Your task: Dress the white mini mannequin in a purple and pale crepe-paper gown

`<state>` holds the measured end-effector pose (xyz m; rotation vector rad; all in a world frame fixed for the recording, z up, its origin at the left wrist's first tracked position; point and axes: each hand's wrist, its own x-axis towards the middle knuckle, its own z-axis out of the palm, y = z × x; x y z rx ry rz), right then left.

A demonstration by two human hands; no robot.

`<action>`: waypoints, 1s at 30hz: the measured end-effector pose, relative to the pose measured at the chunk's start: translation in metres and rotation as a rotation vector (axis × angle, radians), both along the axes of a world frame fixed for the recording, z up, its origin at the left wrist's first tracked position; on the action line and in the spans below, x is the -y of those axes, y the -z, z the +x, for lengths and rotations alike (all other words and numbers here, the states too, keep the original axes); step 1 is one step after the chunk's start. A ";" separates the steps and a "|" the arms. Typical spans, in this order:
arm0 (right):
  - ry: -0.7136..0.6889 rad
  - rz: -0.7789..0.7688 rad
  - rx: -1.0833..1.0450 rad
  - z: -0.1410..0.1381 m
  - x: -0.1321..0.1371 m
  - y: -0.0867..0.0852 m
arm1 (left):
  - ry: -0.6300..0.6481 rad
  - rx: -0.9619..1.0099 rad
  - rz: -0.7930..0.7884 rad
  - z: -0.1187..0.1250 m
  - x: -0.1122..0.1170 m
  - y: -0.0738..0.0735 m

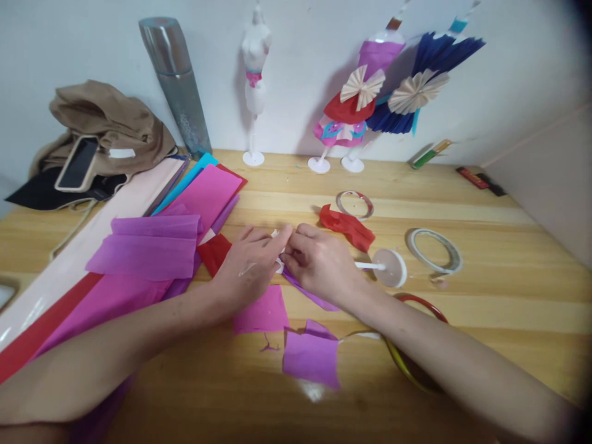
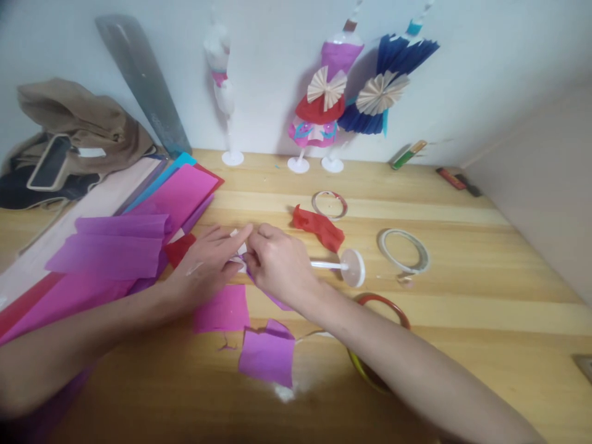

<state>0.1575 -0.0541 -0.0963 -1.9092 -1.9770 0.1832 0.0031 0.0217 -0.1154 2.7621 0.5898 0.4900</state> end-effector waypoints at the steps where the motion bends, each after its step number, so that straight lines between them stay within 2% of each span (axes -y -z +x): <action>1: 0.000 0.003 0.009 -0.001 0.000 0.000 | 0.002 0.004 0.010 0.000 0.000 0.000; 8: 0.000 -0.002 0.043 -0.003 -0.003 0.001 | -0.009 0.000 0.009 0.000 0.000 -0.001; 13: 0.002 0.041 -0.015 -0.004 -0.001 0.004 | 0.006 0.021 0.007 -0.001 -0.001 0.003; 18: -0.072 0.113 -0.077 -0.006 0.001 0.010 | -0.001 0.035 0.022 -0.001 0.000 0.005; 23: -0.165 0.219 -0.039 -0.006 0.001 0.014 | 0.042 0.087 0.086 -0.002 -0.002 0.007; 30: -0.190 0.184 -0.028 -0.003 0.001 0.011 | 0.009 0.072 0.052 -0.001 -0.002 0.007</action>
